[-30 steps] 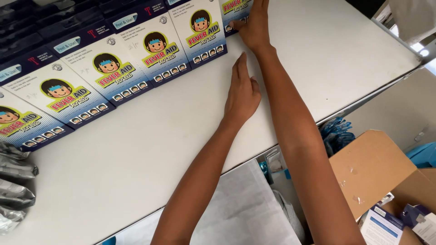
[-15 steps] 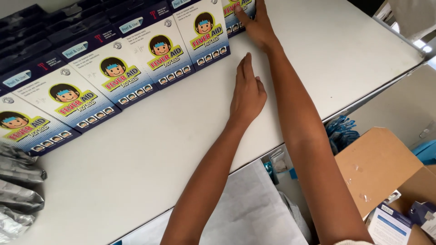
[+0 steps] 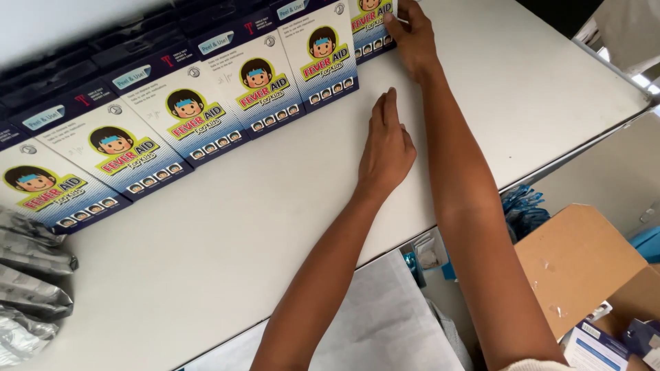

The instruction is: The person sits on the floor and takes boxes of Fever Aid for Kids from a cardboard box. They place the boxes one by one onto a white shelf, arranging them in a neat row.

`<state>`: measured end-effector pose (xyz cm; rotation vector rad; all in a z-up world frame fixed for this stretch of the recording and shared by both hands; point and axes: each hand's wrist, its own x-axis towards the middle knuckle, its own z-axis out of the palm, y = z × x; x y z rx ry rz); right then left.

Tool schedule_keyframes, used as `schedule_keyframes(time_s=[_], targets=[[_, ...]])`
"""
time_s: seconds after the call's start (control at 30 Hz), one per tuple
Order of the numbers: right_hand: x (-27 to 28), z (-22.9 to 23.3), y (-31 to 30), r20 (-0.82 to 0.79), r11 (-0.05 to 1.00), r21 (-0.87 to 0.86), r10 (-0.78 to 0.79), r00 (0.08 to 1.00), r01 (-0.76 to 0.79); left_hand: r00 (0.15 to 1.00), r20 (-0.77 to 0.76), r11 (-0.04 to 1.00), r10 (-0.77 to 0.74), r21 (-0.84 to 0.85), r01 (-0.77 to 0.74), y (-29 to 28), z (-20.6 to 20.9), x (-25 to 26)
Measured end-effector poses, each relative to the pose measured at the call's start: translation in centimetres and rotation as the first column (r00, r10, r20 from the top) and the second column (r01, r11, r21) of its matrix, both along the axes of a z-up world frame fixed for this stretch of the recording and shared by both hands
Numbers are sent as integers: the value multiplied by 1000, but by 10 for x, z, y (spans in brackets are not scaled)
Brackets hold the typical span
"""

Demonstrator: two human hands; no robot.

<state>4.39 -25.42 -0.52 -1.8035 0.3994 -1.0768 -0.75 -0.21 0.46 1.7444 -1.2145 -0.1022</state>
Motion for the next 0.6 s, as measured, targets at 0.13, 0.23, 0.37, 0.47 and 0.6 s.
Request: schedule_keyframes(time_s=[0.13, 0.23, 0.37, 0.47, 0.6], targets=[[9, -10, -16, 55, 998, 60, 8, 998, -12, 1000, -15, 1000, 4, 21, -3, 1, 3, 0], [12, -12, -13, 140, 999, 31, 17, 990, -22, 999, -39, 1000, 2, 7, -2, 3, 4, 0], [9, -9, -8, 70, 985, -6, -172, 983, 173, 998, -61, 1000, 1, 22, 1, 4, 6, -1], [12, -9, -9, 51, 971, -11, -237, 970, 238, 998, -63, 1000, 3, 19, -1, 3, 6, -1], [12, -12, -9, 75, 965, -28, -256, 964, 259, 998, -60, 1000, 3, -7, -4, 2, 2, 0]])
